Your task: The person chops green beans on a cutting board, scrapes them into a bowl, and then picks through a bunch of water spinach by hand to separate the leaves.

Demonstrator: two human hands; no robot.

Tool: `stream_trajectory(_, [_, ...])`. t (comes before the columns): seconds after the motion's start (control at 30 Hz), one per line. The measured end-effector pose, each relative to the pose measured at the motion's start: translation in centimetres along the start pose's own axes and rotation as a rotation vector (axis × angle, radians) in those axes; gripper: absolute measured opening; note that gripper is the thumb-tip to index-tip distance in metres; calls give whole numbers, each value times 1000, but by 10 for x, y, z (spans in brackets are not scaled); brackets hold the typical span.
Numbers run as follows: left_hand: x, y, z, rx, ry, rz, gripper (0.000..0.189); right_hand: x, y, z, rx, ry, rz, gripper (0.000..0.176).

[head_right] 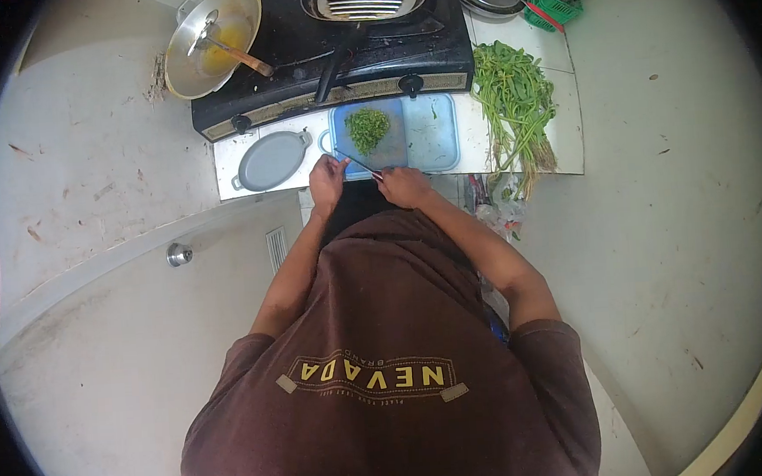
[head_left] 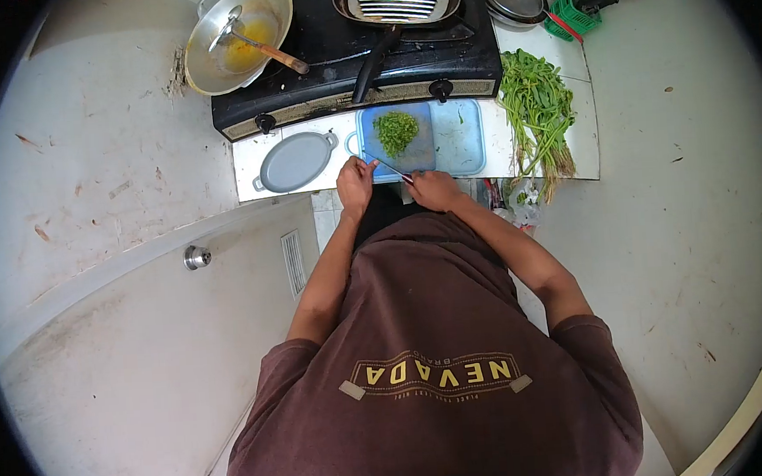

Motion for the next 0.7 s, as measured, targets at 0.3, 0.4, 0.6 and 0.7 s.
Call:
stream_trajectory(0.3, [6, 4, 2, -24, 38, -19, 24, 19, -4, 15, -49, -17, 160, 33])
stream_trajectory(0.4, [10, 6, 25, -66, 192, -12, 14, 30, 0, 15, -34, 6, 187, 32])
stream_trajectory(0.6, [-10, 2, 77, -339, 112, -241, 28, 49, 13, 14, -10, -37, 239, 31])
stream_trajectory(0.7, [-19, -6, 67, -288, 112, -285, 37, 57, 18, 20, -34, -81, 247, 29])
Point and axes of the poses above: each hand's wrist, its own y-axis away from the middle knuckle, its own x-axis out of the back of the hand, z = x × y, the point moved 10 cm from there along -y, towards the middle knuckle, and after that the axes turned 3 degrees about -x, right-handed, at the moved point
